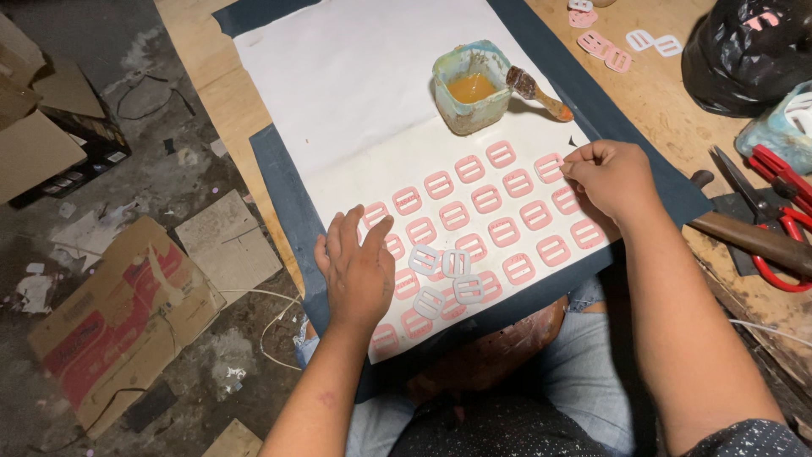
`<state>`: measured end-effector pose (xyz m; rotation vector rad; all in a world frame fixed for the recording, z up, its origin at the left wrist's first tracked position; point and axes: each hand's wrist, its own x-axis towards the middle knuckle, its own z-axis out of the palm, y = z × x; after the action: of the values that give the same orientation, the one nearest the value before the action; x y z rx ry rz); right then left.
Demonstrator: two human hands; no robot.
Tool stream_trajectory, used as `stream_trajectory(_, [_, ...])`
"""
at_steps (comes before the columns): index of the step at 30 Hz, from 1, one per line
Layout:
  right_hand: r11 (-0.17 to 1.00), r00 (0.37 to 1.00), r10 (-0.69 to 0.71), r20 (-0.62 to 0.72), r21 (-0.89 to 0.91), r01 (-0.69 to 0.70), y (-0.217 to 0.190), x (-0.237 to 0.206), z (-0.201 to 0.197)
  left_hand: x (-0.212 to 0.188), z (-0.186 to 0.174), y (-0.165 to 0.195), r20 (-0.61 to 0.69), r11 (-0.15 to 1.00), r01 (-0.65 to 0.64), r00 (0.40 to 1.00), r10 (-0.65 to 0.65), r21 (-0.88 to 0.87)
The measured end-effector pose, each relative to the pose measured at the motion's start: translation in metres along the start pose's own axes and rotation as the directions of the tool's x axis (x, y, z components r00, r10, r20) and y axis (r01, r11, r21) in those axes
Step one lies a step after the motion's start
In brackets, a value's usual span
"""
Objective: The person paints small white plastic buckles with a yellowish liquid using a brush. They pick up each buckle, apply the liquid, and place it on a sheet with pink outlines. The person repeats this process for multiple buckles.
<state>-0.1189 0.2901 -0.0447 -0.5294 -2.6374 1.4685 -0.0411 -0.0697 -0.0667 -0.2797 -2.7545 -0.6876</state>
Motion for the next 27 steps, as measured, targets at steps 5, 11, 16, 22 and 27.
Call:
stream_trajectory(5, [1.0,1.0,0.013,-0.002,0.0,-0.013,0.001,0.0,0.0,0.0,0.0,0.0,0.017,1.0,0.013,1.0,-0.013,-0.008])
stream_trajectory(11, [1.0,1.0,0.007,-0.01,-0.025,-0.007,0.001,0.001,0.001,0.0,0.0,0.0,0.008,1.0,0.006,1.0,-0.006,-0.012])
stream_trajectory(16, [0.998,1.0,-0.01,-0.024,-0.064,0.008,-0.001,-0.001,0.002,0.001,0.001,0.0,0.004,1.0,0.0,1.0,0.0,0.007])
stream_trajectory(22, [0.953,0.992,-0.086,-0.094,-0.298,0.055,-0.007,-0.011,0.006,-0.001,0.0,0.0,-0.008,1.0,-0.012,1.0,0.012,0.007])
stream_trajectory(27, [0.848,0.949,-0.311,-0.049,-0.466,0.254,-0.001,-0.015,0.01,0.0,-0.002,-0.002,-0.016,1.0,-0.014,1.0,0.014,-0.001])
